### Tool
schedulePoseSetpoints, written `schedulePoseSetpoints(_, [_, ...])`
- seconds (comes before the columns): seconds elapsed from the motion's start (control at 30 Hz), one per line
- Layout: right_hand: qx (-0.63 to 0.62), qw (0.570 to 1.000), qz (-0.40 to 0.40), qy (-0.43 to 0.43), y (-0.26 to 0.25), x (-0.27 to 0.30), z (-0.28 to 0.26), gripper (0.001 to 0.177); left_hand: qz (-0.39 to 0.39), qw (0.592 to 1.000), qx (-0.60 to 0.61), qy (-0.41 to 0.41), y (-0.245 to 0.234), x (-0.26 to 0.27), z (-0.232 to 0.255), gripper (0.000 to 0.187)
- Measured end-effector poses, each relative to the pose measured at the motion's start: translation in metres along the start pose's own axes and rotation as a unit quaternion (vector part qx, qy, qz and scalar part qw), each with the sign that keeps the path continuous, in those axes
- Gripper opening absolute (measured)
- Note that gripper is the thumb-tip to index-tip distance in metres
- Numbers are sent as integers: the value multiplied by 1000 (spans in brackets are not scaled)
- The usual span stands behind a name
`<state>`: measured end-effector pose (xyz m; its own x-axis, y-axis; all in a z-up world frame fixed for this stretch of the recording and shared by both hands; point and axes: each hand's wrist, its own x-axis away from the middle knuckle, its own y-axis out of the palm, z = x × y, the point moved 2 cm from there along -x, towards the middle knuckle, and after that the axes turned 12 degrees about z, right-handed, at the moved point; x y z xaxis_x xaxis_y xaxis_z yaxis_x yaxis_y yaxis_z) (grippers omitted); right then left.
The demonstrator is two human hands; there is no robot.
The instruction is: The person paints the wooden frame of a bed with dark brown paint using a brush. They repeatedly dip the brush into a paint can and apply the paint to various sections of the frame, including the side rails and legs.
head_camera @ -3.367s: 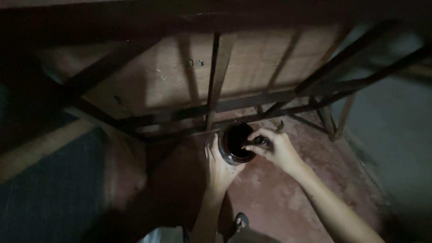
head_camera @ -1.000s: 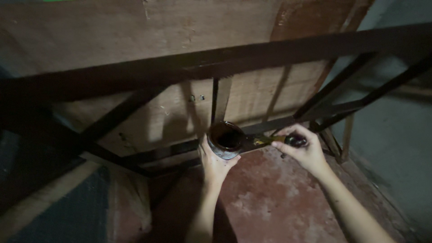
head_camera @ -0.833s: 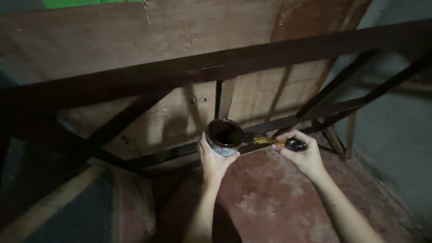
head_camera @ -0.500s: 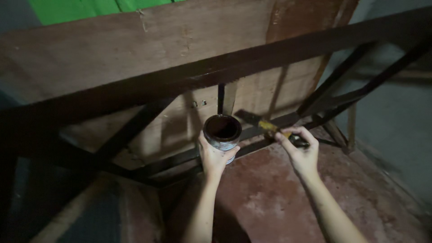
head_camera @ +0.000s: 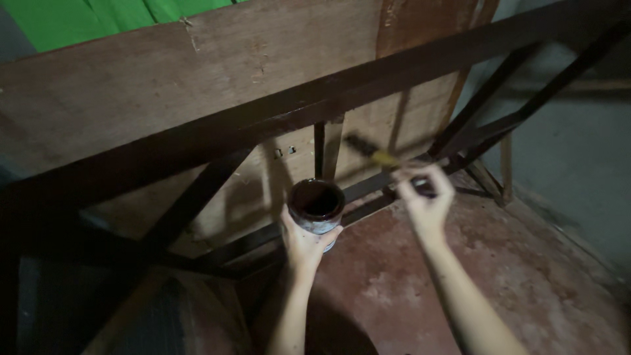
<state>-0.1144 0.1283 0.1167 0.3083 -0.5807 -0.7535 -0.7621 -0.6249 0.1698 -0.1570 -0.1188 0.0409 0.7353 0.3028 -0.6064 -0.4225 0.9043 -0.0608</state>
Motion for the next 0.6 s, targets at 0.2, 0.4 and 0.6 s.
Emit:
schedulePoseSetpoints(0.2, [26, 999, -8, 29, 49, -6, 17, 11, -7, 1000, -13, -7, -11, -1, -2, 118])
schedulePoseSetpoints(0.4, [-26, 999, 20, 27, 13, 13, 7, 12, -2, 1000, -28, 13, -22, -2, 1, 122])
schedulePoseSetpoints(0.6, [5, 994, 13, 108, 63, -3, 20, 11, -7, 1000, -18, 20, -25, -5, -2, 121])
